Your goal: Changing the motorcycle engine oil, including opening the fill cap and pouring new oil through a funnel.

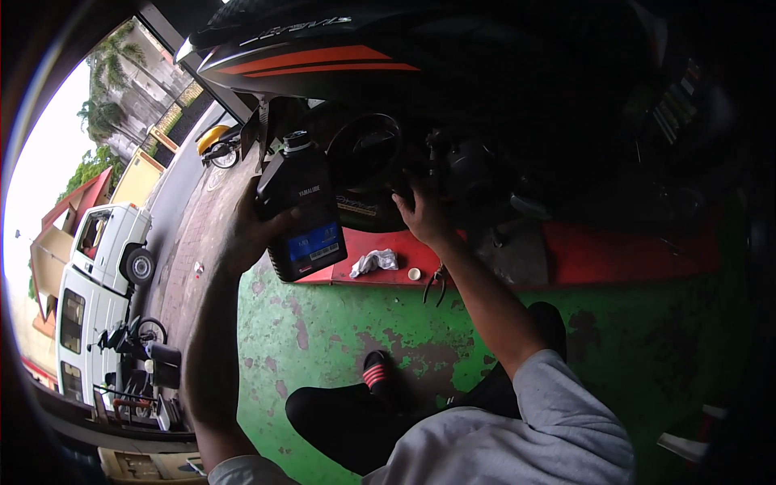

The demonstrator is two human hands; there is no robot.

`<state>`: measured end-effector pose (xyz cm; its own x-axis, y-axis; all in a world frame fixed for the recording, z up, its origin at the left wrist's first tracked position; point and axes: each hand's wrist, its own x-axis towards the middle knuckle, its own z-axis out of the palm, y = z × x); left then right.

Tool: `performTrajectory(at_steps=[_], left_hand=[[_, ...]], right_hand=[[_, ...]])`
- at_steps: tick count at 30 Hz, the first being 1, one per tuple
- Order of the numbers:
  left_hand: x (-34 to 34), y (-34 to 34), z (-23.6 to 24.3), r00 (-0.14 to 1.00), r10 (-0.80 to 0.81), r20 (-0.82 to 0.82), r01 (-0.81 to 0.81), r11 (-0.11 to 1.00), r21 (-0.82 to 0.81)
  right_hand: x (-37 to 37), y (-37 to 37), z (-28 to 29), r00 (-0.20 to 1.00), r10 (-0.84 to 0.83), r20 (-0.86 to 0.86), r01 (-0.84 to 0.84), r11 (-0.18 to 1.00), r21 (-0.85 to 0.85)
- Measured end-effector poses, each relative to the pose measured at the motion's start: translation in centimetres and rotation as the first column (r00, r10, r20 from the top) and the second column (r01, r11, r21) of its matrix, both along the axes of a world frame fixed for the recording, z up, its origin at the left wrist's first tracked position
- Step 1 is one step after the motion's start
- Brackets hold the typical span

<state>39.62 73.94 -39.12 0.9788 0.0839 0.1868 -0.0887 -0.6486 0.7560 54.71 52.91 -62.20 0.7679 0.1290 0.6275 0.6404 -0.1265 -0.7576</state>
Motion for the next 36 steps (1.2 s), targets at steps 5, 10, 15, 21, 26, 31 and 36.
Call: performTrajectory(at_steps=[5, 10, 15, 21, 26, 31, 36], left_hand=[[-0.5, 2.0, -3.7, 0.998, -0.055, 0.038, 0.059, 0.992, -0.112], [-3.3, 5.2, -9.9, 0.998, -0.030, -0.053, 0.038, 0.989, 0.144], [-4.6, 9.3, -19.3, 0.962, -0.025, -0.271, 0.061, 0.990, 0.126], [-4.1, 14.1, -25.7, 0.965, 0.001, -0.262, 0.042, 0.986, 0.160], [-2.0, 17.4, -27.0, 0.961, 0.034, -0.276, -0.017, 0.998, 0.062], [2.5, 17.5, -27.8, 0.995, 0.068, -0.071, -0.032, 0.908, 0.417], [6.4, 20.4, -32.1, 0.987, 0.156, 0.026, -0.148, 0.853, 0.500]], right_hand=[[0.1, 0.0, 0.3, 0.999, -0.006, -0.038, 0.005, 0.999, -0.038], [-0.1, 0.0, 0.3, 0.991, -0.002, 0.136, -0.002, 0.999, 0.032], [0.6, -0.4, -0.3, 0.991, 0.022, 0.131, -0.019, 1.000, -0.019], [0.8, -0.2, -0.9, 0.992, 0.035, 0.122, -0.032, 0.999, -0.029], [0.6, -0.2, -0.4, 0.993, 0.014, 0.118, -0.007, 0.998, -0.065], [0.5, -0.5, -0.4, 0.993, -0.036, 0.115, 0.047, 0.995, -0.091], [0.8, -0.2, -0.6, 0.981, -0.087, 0.174, 0.106, 0.989, -0.106]])
